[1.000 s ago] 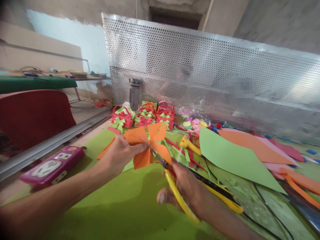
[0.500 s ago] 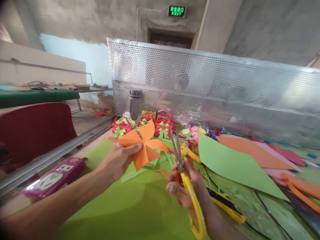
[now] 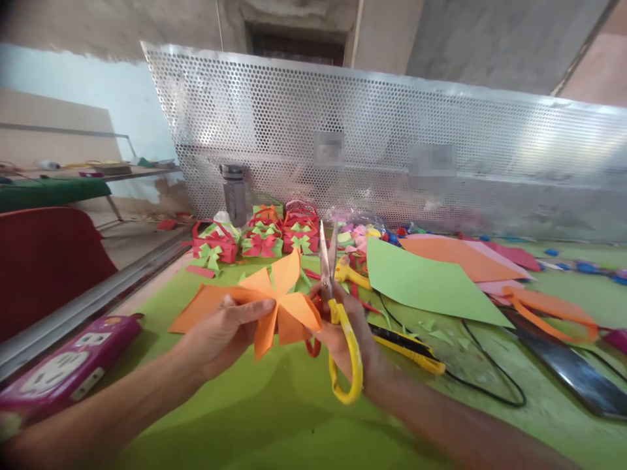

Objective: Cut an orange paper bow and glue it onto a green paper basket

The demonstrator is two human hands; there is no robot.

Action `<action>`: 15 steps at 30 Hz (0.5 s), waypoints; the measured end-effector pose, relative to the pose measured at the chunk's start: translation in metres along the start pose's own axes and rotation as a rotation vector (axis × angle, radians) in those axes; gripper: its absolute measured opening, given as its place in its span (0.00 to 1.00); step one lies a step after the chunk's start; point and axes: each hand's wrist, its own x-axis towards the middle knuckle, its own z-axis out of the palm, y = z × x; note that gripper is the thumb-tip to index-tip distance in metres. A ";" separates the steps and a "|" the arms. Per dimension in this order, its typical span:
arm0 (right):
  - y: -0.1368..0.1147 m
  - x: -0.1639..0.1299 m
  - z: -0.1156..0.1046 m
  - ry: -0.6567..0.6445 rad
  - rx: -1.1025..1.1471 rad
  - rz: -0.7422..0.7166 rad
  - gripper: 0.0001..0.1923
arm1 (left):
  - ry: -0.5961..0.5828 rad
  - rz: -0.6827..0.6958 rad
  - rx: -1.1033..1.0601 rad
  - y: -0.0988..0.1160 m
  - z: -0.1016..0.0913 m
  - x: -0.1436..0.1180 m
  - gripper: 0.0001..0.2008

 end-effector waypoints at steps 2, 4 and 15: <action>-0.001 -0.001 0.000 -0.043 0.020 -0.024 0.18 | 0.005 -0.010 0.004 0.000 0.000 0.000 0.16; -0.002 -0.002 0.001 -0.104 0.027 -0.037 0.16 | 0.017 -0.017 0.026 -0.002 0.000 -0.001 0.17; 0.002 0.002 -0.009 -0.125 -0.007 -0.013 0.17 | 0.007 0.096 0.220 -0.004 -0.002 0.000 0.12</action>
